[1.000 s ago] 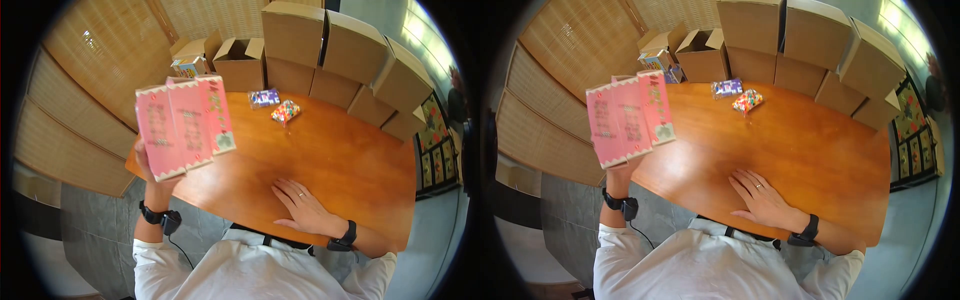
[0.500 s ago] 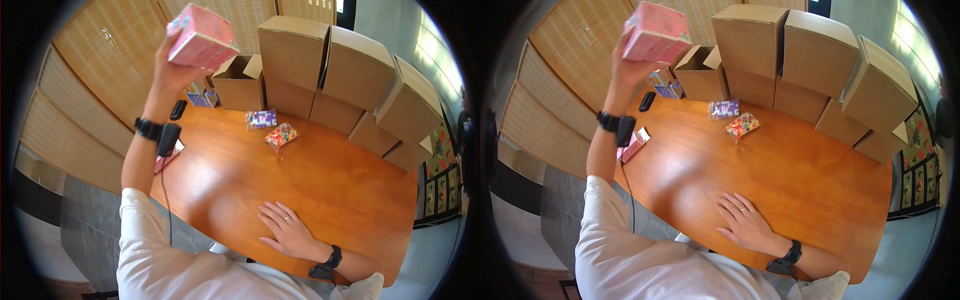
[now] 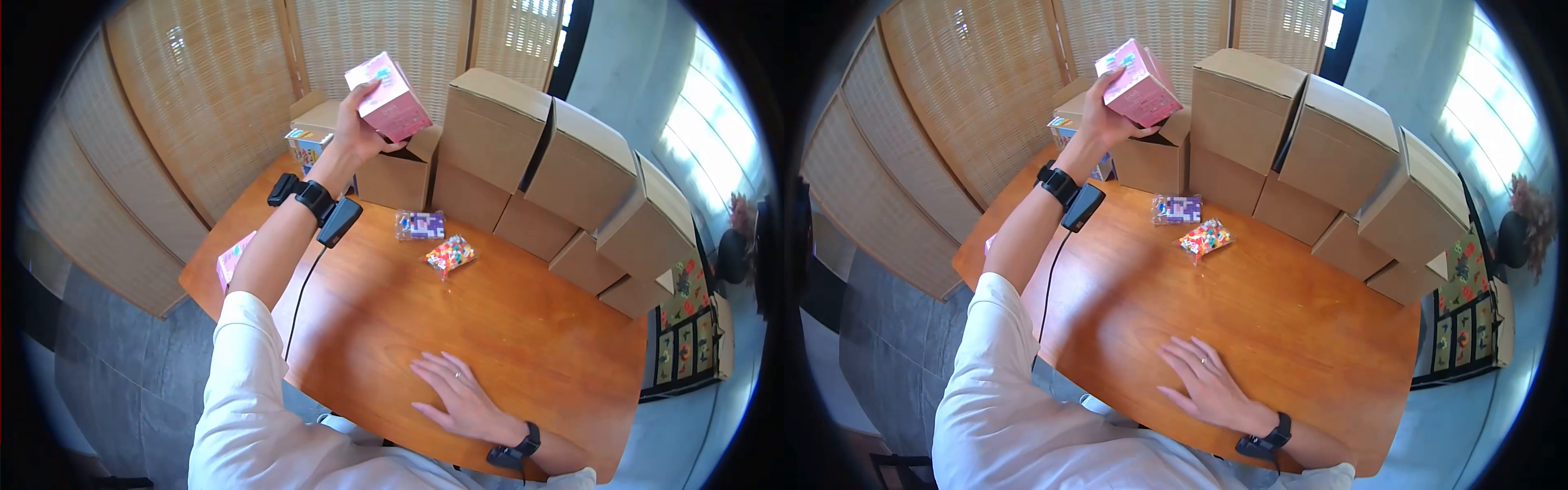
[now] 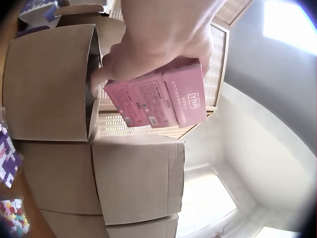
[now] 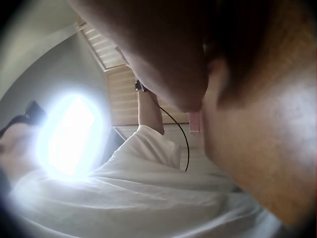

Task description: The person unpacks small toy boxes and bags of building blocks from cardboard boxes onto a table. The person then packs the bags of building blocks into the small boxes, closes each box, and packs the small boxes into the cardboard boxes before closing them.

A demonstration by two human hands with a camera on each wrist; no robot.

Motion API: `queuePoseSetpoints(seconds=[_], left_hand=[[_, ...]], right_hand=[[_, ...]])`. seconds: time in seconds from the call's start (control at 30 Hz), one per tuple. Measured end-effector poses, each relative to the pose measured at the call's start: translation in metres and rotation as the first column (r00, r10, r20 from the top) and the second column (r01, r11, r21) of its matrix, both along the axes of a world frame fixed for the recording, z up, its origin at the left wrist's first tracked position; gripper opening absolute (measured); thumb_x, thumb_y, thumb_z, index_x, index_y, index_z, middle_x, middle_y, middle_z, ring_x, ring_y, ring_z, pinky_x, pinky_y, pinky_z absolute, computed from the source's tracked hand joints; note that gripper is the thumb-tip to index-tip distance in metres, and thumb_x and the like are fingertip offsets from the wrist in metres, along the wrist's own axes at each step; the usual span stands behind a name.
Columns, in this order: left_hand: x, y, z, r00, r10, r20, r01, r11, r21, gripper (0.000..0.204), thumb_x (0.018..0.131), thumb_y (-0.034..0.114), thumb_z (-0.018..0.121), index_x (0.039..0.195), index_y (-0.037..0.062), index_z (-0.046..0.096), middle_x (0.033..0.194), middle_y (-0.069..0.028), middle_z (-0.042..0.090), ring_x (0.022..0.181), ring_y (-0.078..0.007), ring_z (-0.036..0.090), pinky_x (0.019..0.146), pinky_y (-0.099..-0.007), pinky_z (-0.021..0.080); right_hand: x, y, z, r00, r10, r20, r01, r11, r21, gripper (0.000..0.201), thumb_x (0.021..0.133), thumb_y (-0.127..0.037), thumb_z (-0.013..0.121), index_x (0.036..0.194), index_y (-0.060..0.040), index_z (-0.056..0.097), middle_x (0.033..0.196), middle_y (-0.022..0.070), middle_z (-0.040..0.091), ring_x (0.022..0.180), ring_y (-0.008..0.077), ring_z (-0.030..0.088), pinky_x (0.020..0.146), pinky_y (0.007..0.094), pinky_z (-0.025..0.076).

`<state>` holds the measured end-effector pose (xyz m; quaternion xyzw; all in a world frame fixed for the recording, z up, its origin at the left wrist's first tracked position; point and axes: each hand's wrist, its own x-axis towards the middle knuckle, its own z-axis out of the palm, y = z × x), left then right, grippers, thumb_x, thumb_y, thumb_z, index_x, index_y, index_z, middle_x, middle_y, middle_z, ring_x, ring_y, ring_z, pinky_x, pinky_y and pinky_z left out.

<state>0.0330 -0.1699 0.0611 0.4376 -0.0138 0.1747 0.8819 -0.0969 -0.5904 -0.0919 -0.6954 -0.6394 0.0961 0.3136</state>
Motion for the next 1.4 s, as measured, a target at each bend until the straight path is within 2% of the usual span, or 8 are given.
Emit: queuePoseSetpoints(seconds=[0.17,0.3,0.8,0.97,1.07,1.23,1.37,1.4], left_hand=[[0.016,-0.007,-0.002,0.997,0.082,-0.005,-0.082,0.995,-0.052,0.056,0.087,0.051,0.070,0.134,0.0223,0.057,0.133,-0.0077,0.064,0.126,-0.0306,0.056,0.101,-0.0632,0.031],[0.023,-0.008,0.002,0.982,0.088,0.166,-0.065,0.988,-0.138,0.043,0.092,0.035,0.071,0.128,0.0148,0.060,0.121,-0.0059,0.069,0.112,-0.0246,0.066,0.096,-0.0502,0.049],[0.032,0.016,0.000,0.903,0.351,0.246,-0.348,0.936,-0.058,0.043,0.091,0.022,0.072,0.127,0.0109,0.052,0.116,-0.0063,0.064,0.111,-0.0207,0.065,0.096,-0.0438,0.055],[0.029,0.027,-0.001,0.885,0.404,0.230,-0.410,0.912,-0.026,0.045,0.089,0.014,0.073,0.126,0.0100,0.046,0.116,-0.0067,0.062,0.111,-0.0204,0.065,0.096,-0.0418,0.058],[0.025,0.028,0.002,0.889,0.396,0.228,-0.408,0.913,0.007,0.044,0.091,0.025,0.072,0.127,0.0128,0.050,0.121,-0.0072,0.061,0.119,-0.0242,0.062,0.103,-0.0542,0.051],[-0.008,0.004,0.016,0.990,0.127,0.063,-0.126,0.992,-0.027,0.062,0.090,0.052,0.065,0.142,0.0188,0.053,0.148,-0.0115,0.054,0.139,-0.0408,0.047,0.109,-0.0827,0.011],[-0.012,0.000,0.001,0.999,0.038,0.019,-0.035,0.989,-0.142,0.068,0.088,0.056,0.066,0.142,0.0165,0.053,0.146,-0.0138,0.056,0.138,-0.0415,0.046,0.109,-0.0823,0.007],[-0.012,0.000,-0.004,0.999,0.026,0.031,-0.021,0.988,-0.151,0.065,0.089,0.055,0.066,0.141,0.0175,0.053,0.144,-0.0127,0.057,0.135,-0.0402,0.049,0.107,-0.0799,0.017]], right_hand=[[0.038,0.053,0.061,0.939,-0.011,0.344,-0.018,0.997,0.080,0.055,0.093,-0.027,0.073,0.138,0.0001,0.055,0.141,0.0180,0.056,0.139,0.0358,0.048,0.120,0.0519,0.034],[0.087,0.126,0.081,0.836,-0.142,0.530,0.040,0.979,0.200,0.057,0.090,-0.022,0.074,0.134,0.0070,0.054,0.139,0.0226,0.054,0.135,0.0374,0.049,0.116,0.0470,0.039],[0.166,0.240,0.087,0.570,-0.359,0.739,0.202,0.933,0.297,0.037,0.082,-0.017,0.075,0.110,0.0030,0.061,0.112,0.0189,0.062,0.109,0.0317,0.058,0.093,0.0422,0.048],[0.175,0.248,0.087,0.649,-0.363,0.669,0.185,0.928,0.324,0.030,0.084,-0.014,0.071,0.107,0.0028,0.061,0.102,0.0188,0.061,0.101,0.0335,0.061,0.088,0.0438,0.050],[0.178,0.251,0.090,0.708,-0.367,0.603,0.235,0.928,0.290,0.029,0.085,-0.012,0.069,0.107,0.0045,0.060,0.102,0.0211,0.061,0.098,0.0371,0.063,0.086,0.0465,0.052],[0.186,0.254,0.086,0.773,-0.369,0.515,0.283,0.928,0.241,0.033,0.086,-0.011,0.066,0.111,0.0084,0.059,0.113,0.0268,0.062,0.100,0.0435,0.064,0.090,0.0502,0.052],[0.189,0.254,0.079,0.752,-0.358,0.553,0.238,0.930,0.280,0.040,0.085,-0.011,0.067,0.117,0.0110,0.057,0.129,0.0345,0.057,0.109,0.0461,0.061,0.096,0.0511,0.051],[0.187,0.253,0.079,0.748,-0.349,0.565,0.234,0.935,0.268,0.043,0.085,-0.012,0.067,0.119,0.0116,0.057,0.133,0.0365,0.054,0.112,0.0462,0.060,0.098,0.0511,0.050]])
